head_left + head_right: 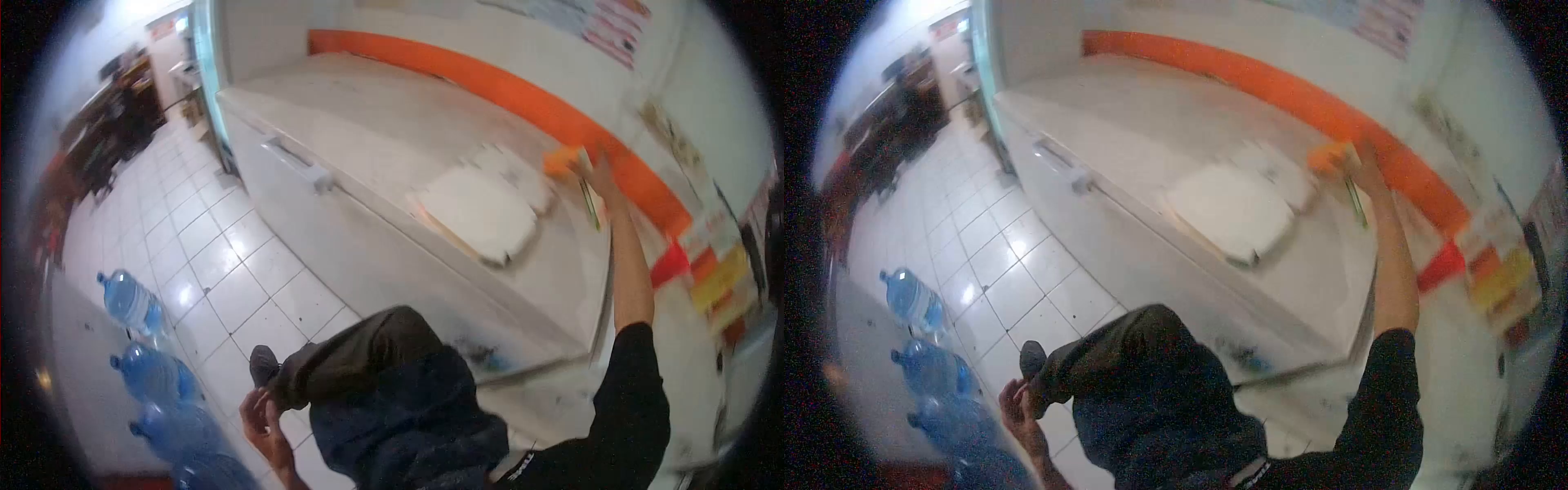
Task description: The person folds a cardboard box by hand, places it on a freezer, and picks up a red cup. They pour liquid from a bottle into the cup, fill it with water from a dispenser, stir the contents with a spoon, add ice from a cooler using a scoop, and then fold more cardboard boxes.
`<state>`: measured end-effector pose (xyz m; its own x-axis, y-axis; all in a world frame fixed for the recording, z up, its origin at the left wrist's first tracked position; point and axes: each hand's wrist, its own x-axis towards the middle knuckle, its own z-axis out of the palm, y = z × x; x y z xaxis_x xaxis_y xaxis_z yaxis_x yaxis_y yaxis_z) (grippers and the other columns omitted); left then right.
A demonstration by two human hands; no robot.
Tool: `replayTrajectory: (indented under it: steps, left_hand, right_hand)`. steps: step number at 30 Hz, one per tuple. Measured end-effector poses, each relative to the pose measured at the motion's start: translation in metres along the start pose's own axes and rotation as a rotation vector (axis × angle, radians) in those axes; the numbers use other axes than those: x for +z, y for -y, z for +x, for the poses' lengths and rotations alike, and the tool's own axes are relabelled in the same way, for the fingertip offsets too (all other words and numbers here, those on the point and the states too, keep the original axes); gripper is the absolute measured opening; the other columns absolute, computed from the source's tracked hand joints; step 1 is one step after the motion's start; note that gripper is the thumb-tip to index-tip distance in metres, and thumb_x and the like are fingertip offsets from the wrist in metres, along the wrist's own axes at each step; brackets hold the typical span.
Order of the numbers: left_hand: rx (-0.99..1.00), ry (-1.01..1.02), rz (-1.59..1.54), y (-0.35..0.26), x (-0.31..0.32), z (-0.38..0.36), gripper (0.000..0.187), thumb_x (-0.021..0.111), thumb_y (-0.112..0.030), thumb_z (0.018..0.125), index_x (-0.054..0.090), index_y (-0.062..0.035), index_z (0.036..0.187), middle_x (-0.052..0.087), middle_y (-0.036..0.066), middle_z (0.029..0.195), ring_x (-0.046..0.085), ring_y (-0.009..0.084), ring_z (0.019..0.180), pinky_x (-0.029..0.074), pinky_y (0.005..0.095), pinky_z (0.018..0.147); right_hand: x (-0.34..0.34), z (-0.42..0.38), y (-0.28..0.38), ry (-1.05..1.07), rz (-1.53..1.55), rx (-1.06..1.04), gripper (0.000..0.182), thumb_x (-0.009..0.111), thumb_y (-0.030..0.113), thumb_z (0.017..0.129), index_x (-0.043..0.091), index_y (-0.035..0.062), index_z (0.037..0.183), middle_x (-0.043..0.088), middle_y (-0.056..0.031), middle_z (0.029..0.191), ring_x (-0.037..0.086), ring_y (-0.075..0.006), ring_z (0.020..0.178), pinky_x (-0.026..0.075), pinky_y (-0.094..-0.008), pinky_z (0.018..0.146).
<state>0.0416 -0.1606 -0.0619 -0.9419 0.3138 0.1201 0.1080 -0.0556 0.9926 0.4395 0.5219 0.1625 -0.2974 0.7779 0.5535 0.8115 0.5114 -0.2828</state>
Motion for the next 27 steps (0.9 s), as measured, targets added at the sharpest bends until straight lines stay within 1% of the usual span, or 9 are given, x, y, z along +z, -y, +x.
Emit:
replayTrajectory:
  steps: [2, 5, 10, 12, 13, 19, 22, 24, 27]
  left_hand:
    - [-0.096, -0.043, 0.12, 0.001, -0.013, -0.011, 0.032, 0.061, -0.006, 0.097, 0.055, 0.0, 0.127, 0.064, 0.015, 0.12, 0.063, 0.0227, 0.109, 0.049, 0.0362, 0.098]
    - [-0.078, -0.133, 0.153, 0.045, -0.044, -0.03, 0.033, 0.061, -0.01, 0.098, 0.054, -0.0008, 0.13, 0.065, 0.014, 0.114, 0.064, 0.0223, 0.103, 0.053, 0.0365, 0.089]
    - [-0.28, -0.302, 0.109, 0.07, -0.056, -0.048, 0.038, 0.065, -0.016, 0.097, 0.054, -0.0038, 0.13, 0.065, 0.013, 0.114, 0.065, 0.0211, 0.1, 0.051, 0.0339, 0.086]
    - [-0.408, -0.375, 0.061, 0.07, -0.045, -0.044, 0.041, 0.068, -0.022, 0.095, 0.054, -0.0055, 0.129, 0.066, 0.013, 0.114, 0.066, 0.0206, 0.094, 0.05, 0.0325, 0.085]
    - [-0.369, -0.389, 0.042, 0.071, -0.035, -0.04, 0.04, 0.068, -0.023, 0.095, 0.055, -0.006, 0.129, 0.066, 0.013, 0.113, 0.067, 0.0209, 0.091, 0.052, 0.0346, 0.084]
    - [-0.176, -0.283, 0.068, 0.05, 0.007, -0.032, 0.036, 0.064, -0.018, 0.097, 0.054, -0.0047, 0.13, 0.066, 0.014, 0.113, 0.069, 0.024, 0.095, 0.056, 0.0378, 0.087]
    - [-0.225, -0.253, 0.062, 0.04, 0.008, -0.04, 0.032, 0.061, -0.011, 0.098, 0.054, -0.0019, 0.128, 0.064, 0.015, 0.114, 0.066, 0.0231, 0.099, 0.056, 0.0377, 0.089]
    - [-0.282, -0.281, 0.025, 0.037, 0.015, -0.042, 0.03, 0.06, -0.005, 0.097, 0.055, 0.0013, 0.125, 0.063, 0.015, 0.112, 0.064, 0.0215, 0.103, 0.055, 0.0369, 0.09]
    - [-0.214, -0.204, -0.012, 0.045, 0.035, -0.03, 0.03, 0.06, -0.004, 0.096, 0.055, 0.0016, 0.125, 0.064, 0.016, 0.111, 0.064, 0.0223, 0.103, 0.054, 0.0354, 0.091]
  right_hand:
    - [-0.001, 0.017, -0.019, 0.166, 0.264, 0.277, 0.13, 0.088, 0.051, 0.072, 0.008, -0.0072, 0.157, 0.021, -0.0266, 0.162, 0.024, -0.0338, 0.15, 0.028, -0.044, 0.119]
    - [0.042, 0.059, -0.082, 0.187, 0.243, 0.04, 0.126, 0.088, 0.045, 0.074, 0.008, -0.0069, 0.157, 0.023, -0.028, 0.16, 0.034, -0.0343, 0.145, 0.034, -0.0439, 0.116]
    - [0.063, 0.089, 0.108, 0.201, 0.515, -0.168, 0.107, 0.085, 0.034, 0.079, 0.02, -0.0069, 0.154, 0.035, -0.0228, 0.155, 0.037, -0.0304, 0.143, 0.036, -0.0425, 0.116]
    - [0.076, 0.085, 0.221, 0.239, 0.128, -0.474, 0.106, 0.084, 0.044, 0.078, 0.026, -0.0046, 0.153, 0.037, -0.0228, 0.154, 0.033, -0.0339, 0.146, 0.024, -0.0447, 0.121]
    - [0.077, 0.075, 0.274, 0.368, 0.384, -0.522, 0.111, 0.084, 0.05, 0.075, 0.025, -0.0005, 0.155, 0.032, -0.0242, 0.158, 0.026, -0.0365, 0.149, 0.02, -0.0452, 0.123]
    - [0.169, 0.059, 0.373, 0.499, 0.149, -0.375, 0.116, 0.079, 0.06, 0.074, 0.02, 0.0064, 0.159, 0.03, -0.0261, 0.158, 0.02, -0.0387, 0.151, 0.019, -0.0424, 0.123]
    - [0.129, 0.035, 0.383, 0.041, 0.03, -0.479, 0.11, 0.07, 0.072, 0.076, 0.028, 0.0118, 0.158, 0.037, -0.0264, 0.154, 0.034, -0.0376, 0.145, 0.032, -0.0444, 0.118]
    - [0.049, 0.0, 0.383, 0.559, 0.206, -0.533, 0.1, 0.066, 0.07, 0.082, 0.036, 0.0082, 0.154, 0.043, -0.0265, 0.151, 0.039, -0.0393, 0.142, 0.032, -0.0409, 0.117]
    - [0.017, -0.103, 0.345, 0.636, -0.149, -0.51, 0.098, 0.065, 0.068, 0.084, 0.04, -0.0008, 0.149, 0.045, -0.0281, 0.148, 0.045, -0.0387, 0.138, 0.039, -0.0439, 0.112]
